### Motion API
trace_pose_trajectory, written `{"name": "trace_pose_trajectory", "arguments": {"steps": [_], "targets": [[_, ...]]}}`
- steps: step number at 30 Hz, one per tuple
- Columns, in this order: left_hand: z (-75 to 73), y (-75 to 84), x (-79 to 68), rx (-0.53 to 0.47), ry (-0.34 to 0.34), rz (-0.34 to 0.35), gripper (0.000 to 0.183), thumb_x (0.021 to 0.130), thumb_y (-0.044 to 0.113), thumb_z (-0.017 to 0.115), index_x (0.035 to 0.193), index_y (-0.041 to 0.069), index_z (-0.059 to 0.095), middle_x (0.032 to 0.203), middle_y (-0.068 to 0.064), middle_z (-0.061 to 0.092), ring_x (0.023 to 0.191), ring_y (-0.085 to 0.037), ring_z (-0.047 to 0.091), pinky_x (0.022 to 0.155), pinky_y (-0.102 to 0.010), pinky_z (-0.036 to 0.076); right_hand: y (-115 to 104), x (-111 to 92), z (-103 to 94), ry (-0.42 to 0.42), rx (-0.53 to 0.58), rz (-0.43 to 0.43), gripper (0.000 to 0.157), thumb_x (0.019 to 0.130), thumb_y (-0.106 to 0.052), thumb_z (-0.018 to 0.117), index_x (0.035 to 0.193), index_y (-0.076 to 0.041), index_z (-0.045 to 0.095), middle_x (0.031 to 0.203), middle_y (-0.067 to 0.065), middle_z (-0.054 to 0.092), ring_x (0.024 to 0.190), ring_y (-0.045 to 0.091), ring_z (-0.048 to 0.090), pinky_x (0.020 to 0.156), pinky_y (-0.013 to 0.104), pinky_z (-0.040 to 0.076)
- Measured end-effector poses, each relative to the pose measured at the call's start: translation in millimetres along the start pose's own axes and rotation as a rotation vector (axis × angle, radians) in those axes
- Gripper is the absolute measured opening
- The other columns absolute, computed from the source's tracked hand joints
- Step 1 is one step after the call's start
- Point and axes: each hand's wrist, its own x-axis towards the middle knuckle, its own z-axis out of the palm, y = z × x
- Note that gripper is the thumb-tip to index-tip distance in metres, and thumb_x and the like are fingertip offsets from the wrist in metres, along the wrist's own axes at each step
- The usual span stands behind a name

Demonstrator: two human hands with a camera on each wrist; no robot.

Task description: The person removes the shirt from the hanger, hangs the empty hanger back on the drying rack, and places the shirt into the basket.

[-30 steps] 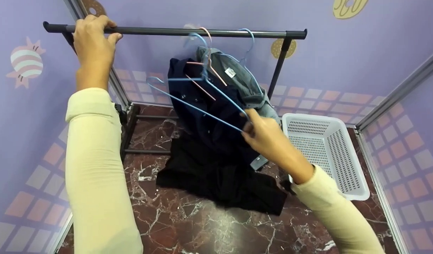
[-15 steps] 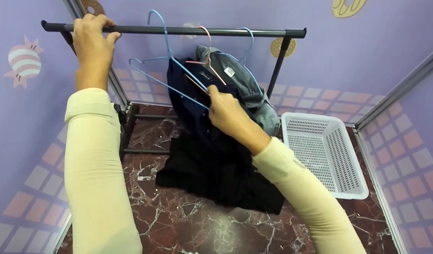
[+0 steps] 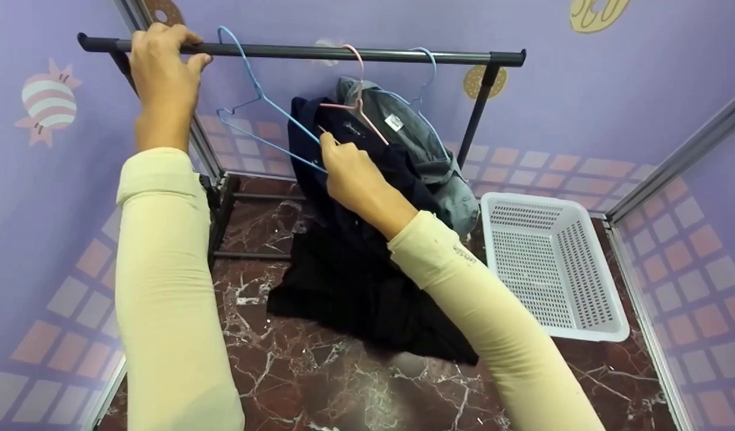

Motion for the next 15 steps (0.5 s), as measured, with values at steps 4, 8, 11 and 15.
{"name": "trace_pose_trajectory", "arguments": {"steps": [4, 8, 11, 15], "targets": [[1.4, 1.5, 0.2, -0.012, 0.014, -0.009, 0.035, 0.101, 0.032, 0.066, 0.133, 0.018, 0.07, 0.138, -0.002, 0.065, 0.133, -0.023, 0.05, 0.12, -0.033, 0.032, 0.4, 2.0, 9.4, -0.001, -0.006, -0.009, 0.034, 0.091, 0.002, 0.056, 0.125, 0.001, 0.05, 0.098, 0.027, 0.071, 0.091, 0.048, 0.073, 0.074, 0.057, 0.061], [-0.1, 2.8, 1.2, -0.027, 0.026, -0.022, 0.035, 0.1, 0.03, 0.067, 0.133, 0.019, 0.071, 0.139, -0.002, 0.065, 0.134, -0.021, 0.05, 0.12, -0.032, 0.032, 2.7, 1.7, 21.1, 0.003, -0.016, -0.015, 0.034, 0.093, 0.003, 0.056, 0.126, 0.002, 0.05, 0.098, 0.028, 0.071, 0.092, 0.047, 0.073, 0.074, 0.057, 0.061], [0.3, 2.7, 0.4, -0.037, 0.021, -0.026, 0.035, 0.101, 0.03, 0.067, 0.134, 0.019, 0.071, 0.139, -0.002, 0.064, 0.133, -0.021, 0.049, 0.12, -0.032, 0.032, 4.7, 0.4, 27.7, -0.011, 0.008, -0.002, 0.036, 0.092, 0.0, 0.061, 0.126, 0.0, 0.049, 0.097, 0.028, 0.072, 0.09, 0.045, 0.074, 0.073, 0.056, 0.061], [1.0, 0.4, -0.3, -0.035, 0.025, -0.025, 0.035, 0.101, 0.031, 0.067, 0.134, 0.02, 0.07, 0.139, -0.001, 0.065, 0.133, -0.021, 0.05, 0.12, -0.031, 0.033, 7.6, -2.9, 32.4, -0.048, 0.112, 0.001, 0.042, 0.089, -0.003, 0.07, 0.125, -0.005, 0.048, 0.096, 0.019, 0.073, 0.089, 0.039, 0.075, 0.074, 0.052, 0.061]]}}
